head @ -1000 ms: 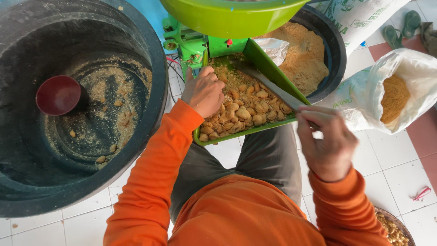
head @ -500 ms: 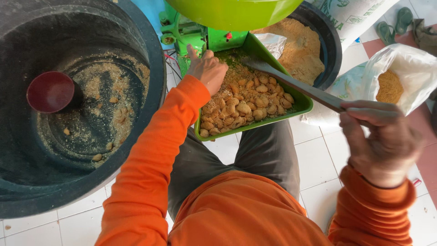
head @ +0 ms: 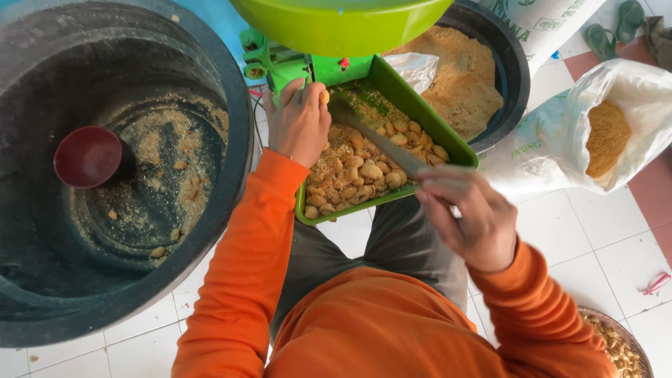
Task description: The person sits at a green shelling machine, scoops peanut kernels and shells from the collection tray with a spatula, and pushes unshelled peanuts into the machine. They gather shelled kernels from the large basin into a small bowl and scoop processed material into a sack.
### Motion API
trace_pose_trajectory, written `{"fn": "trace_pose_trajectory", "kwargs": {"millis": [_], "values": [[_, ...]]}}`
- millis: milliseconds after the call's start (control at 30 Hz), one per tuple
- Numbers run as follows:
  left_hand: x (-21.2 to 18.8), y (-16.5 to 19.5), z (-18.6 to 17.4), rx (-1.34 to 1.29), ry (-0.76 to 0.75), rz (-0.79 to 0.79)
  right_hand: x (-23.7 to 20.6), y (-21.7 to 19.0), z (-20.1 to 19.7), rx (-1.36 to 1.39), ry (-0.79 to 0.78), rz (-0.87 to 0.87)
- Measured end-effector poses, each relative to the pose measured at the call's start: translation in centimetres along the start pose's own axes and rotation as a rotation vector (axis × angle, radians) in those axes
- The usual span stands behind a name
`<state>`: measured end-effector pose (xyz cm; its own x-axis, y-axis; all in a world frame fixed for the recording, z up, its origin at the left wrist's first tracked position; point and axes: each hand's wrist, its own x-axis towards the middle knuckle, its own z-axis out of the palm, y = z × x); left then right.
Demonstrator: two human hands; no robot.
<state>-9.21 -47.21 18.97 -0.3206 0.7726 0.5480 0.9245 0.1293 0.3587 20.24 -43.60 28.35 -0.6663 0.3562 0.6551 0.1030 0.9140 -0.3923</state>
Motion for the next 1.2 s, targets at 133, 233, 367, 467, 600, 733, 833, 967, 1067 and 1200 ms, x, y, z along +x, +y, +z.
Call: {"fn": "trace_pose_trajectory", "kwargs": {"millis": [133,233,367,467,600,733,833,967,1067,1200], "values": [[0.0,0.0,-0.3,-0.056,-0.014,0.000,-0.4,-0.8,2.2,0.025,0.052,0.043],[0.0,0.1,-0.7,-0.036,-0.105,0.002,1.5,0.5,4.2,-0.011,-0.033,0.078],[0.1,0.4,-1.0,0.121,-0.182,0.102,1.9,2.6,3.6,0.013,0.028,0.091],[0.5,0.4,-0.7,0.222,-0.280,0.158,-0.4,2.6,-0.6,0.036,0.068,0.224],[0.9,0.1,0.2,0.245,-0.483,0.228,-1.8,1.2,-8.0,0.024,0.056,0.309],[0.8,-0.4,0.8,0.261,-0.624,0.148,0.0,-0.9,-10.9,-0.049,-0.013,0.362],[0.4,-0.7,1.0,0.229,-0.489,0.188,1.9,-0.8,-8.3,-0.182,-0.079,0.158],[0.6,-0.5,1.1,0.169,-0.458,0.137,2.5,0.9,-3.7,-0.076,-0.037,0.126],[0.7,0.0,0.5,0.215,-0.427,0.149,1.5,0.4,-4.3,-0.091,0.100,0.155],[-1.0,1.0,-1.4,0.257,-0.526,0.170,0.8,-1.9,-6.7,0.080,0.194,0.496]]}}
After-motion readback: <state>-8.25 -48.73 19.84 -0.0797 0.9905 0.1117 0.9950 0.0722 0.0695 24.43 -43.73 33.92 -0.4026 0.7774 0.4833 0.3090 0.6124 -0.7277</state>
